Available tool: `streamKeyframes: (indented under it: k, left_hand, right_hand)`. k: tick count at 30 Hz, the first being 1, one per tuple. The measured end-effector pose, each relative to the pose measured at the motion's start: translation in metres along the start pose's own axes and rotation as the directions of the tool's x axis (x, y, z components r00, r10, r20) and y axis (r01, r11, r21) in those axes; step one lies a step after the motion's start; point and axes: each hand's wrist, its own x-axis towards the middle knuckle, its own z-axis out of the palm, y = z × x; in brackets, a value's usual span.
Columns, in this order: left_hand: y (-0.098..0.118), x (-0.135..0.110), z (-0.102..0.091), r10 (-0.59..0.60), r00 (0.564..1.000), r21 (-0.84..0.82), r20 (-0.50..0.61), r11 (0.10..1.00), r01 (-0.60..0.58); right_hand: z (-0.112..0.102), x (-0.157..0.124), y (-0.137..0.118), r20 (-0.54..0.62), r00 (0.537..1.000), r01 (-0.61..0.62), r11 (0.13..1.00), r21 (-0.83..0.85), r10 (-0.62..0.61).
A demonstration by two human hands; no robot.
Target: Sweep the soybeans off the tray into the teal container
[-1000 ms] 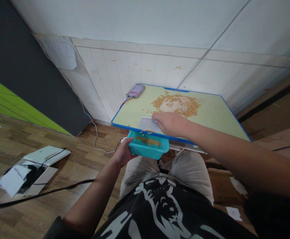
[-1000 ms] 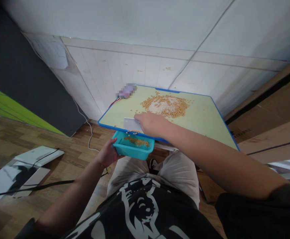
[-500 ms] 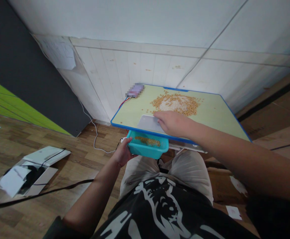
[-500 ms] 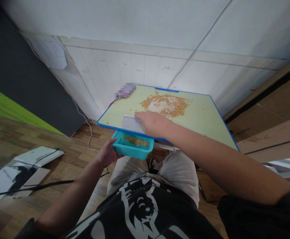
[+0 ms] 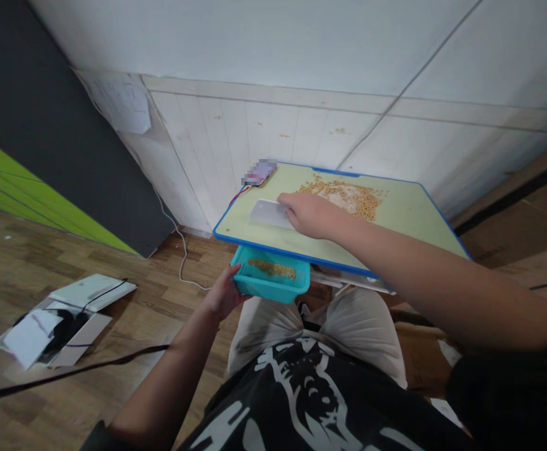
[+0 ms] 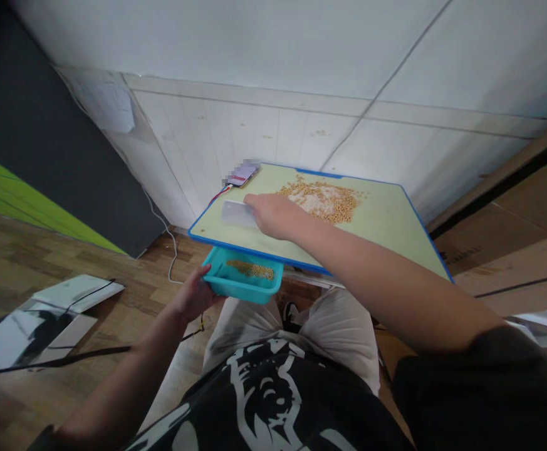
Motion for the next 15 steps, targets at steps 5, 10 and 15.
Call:
streamKeyframes:
  k: [5,10,15]
  left_hand:
    - [0.003,-0.005,-0.017,0.029,0.999,-0.027,-0.025,0.999,-0.029]
    - [0.005,-0.008,-0.026,0.04,0.999,-0.036,-0.017,0.999,-0.041]
    - [0.007,-0.008,-0.028,0.074,0.997,-0.047,-0.022,0.996,-0.075]
  right_hand:
    - [0.02,0.03,-0.012,-0.036,0.995,0.097,0.995,0.021,-0.096]
    - [0.036,0.054,-0.022,-0.076,0.99,0.117,0.993,0.022,-0.115]
    - [0.042,0.068,-0.029,-0.073,0.988,0.135,0.991,0.024,-0.133]
